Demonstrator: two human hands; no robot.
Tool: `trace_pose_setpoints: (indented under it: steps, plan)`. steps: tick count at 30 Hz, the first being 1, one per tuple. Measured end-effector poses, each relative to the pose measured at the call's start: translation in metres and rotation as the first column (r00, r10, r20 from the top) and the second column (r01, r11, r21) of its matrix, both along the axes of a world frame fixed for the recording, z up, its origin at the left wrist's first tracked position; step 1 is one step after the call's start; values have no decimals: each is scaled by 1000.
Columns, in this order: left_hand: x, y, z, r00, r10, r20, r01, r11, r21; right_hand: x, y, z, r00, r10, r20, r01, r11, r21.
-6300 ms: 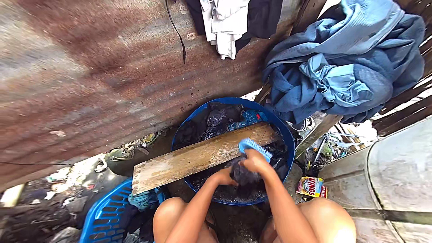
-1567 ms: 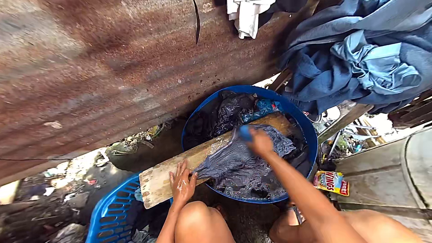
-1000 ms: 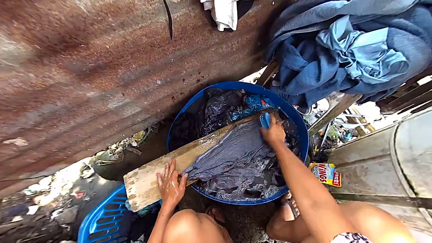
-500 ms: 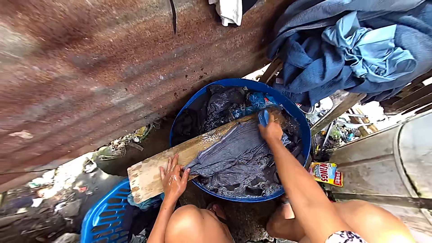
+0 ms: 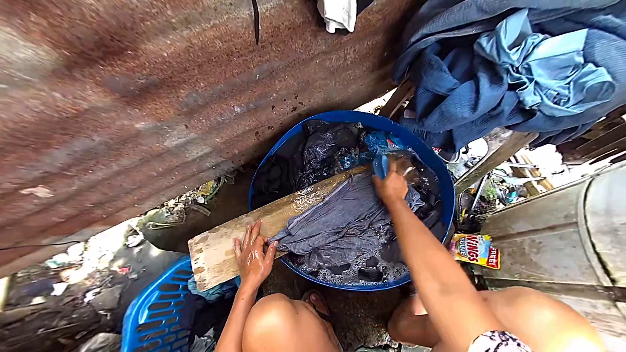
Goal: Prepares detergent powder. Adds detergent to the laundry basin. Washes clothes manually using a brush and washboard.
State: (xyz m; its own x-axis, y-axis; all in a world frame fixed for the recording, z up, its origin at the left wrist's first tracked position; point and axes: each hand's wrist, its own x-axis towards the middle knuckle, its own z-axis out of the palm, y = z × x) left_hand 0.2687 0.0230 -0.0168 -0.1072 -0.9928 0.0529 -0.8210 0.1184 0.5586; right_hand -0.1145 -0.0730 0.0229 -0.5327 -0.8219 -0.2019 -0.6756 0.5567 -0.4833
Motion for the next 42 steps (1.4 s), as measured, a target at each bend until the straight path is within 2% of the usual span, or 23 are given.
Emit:
trace_pose_setpoints:
  steps: [1, 3, 5, 7, 8, 10, 13, 15, 16, 18, 20, 22, 23, 25, 28, 29, 31, 32, 34, 36, 37, 39, 42]
  plan:
    - [-1, 0, 0, 1000, 2, 7, -2, 1000, 8, 23, 3, 2, 1000, -7, -2, 7, 1000, -11]
    - [-2, -1, 1, 1000, 1, 15, -2, 1000, 17, 112, 35, 6, 975, 220, 23, -218, 974, -67]
    - [-1, -1, 2, 1000, 1, 3, -1, 1000, -14, 201, 78, 9, 805, 589, 69, -580, 807, -116]
    - [3, 3, 0, 1000, -2, -9, 1, 999, -36, 218, 95, 20, 651, 754, 88, -747, 657, -106]
    - [4, 3, 0, 1000, -9, -8, 8, 999, -31, 198, 88, 23, 668, 737, 101, -734, 675, -70]
    - [3, 1, 1, 1000, -9, -13, 9, 1000, -24, 122, 58, 17, 811, 581, 68, -583, 813, 1]
    - [0, 0, 1, 1000, -4, -10, 4, 1000, -27, 0, 19, 5, 989, 144, -41, -143, 989, 28]
    - [0, -1, 1, 1000, -3, 7, 3, 1000, -8, -10, 9, 2, 999, -32, -41, 33, 999, 28]
    - [0, -1, 1, 1000, 0, 13, 0, 1000, 3, 15, 12, 2, 999, -16, -34, 16, 1000, 14]
    - [-3, -2, 1, 1000, 6, 22, -6, 1000, 7, 107, 42, 4, 974, 226, 8, -225, 973, -47]
    - [-1, -2, 1, 1000, 7, 7, -7, 1000, -4, 200, 86, 8, 811, 580, 81, -573, 814, -98]
    - [4, 1, 1, 1000, 7, -10, -7, 1000, -6, 223, 103, 16, 656, 750, 82, -739, 661, -130]
    - [4, 1, 2, 1000, 6, -8, -6, 1000, -10, 206, 95, 19, 663, 743, 90, -737, 669, -94]
    - [4, 0, 3, 1000, 3, -11, -3, 1000, 6, 134, 64, 19, 790, 607, 82, -609, 793, -8]
    - [2, -2, 1, 1000, 8, -10, -8, 1000, 2, 11, 24, 7, 978, 203, -40, -202, 979, 26]
    - [1, -3, 1, 1000, 7, -3, -7, 1000, 0, -11, 15, 3, 996, 74, -44, -73, 997, 20]
    - [-1, -3, 1, 1000, 7, 16, -7, 1000, 10, 7, 9, 2, 999, -32, -24, 32, 999, 14]
    - [-2, -4, 1, 1000, 8, 17, -8, 1000, 17, 42, 14, 4, 1000, 21, -9, -21, 1000, 10]
    - [-2, -5, 1, 1000, 6, 20, -6, 1000, 15, 144, 46, 5, 948, 317, 33, -316, 948, -44]
    - [2, -3, 0, 1000, 3, 13, -3, 1000, -8, 219, 83, 10, 758, 649, 63, -640, 759, -121]
    - [3, -1, 0, 1000, 4, 2, -4, 1000, -10, 226, 88, 15, 685, 726, 63, -716, 687, -124]
    - [5, -1, 1, 1000, 2, -14, -2, 1000, 10, 182, 67, 21, 714, 691, 107, -693, 720, -28]
    - [4, -5, 1, 1000, 4, -27, -3, 1000, 12, 49, 23, 12, 940, 341, -2, -341, 940, 31]
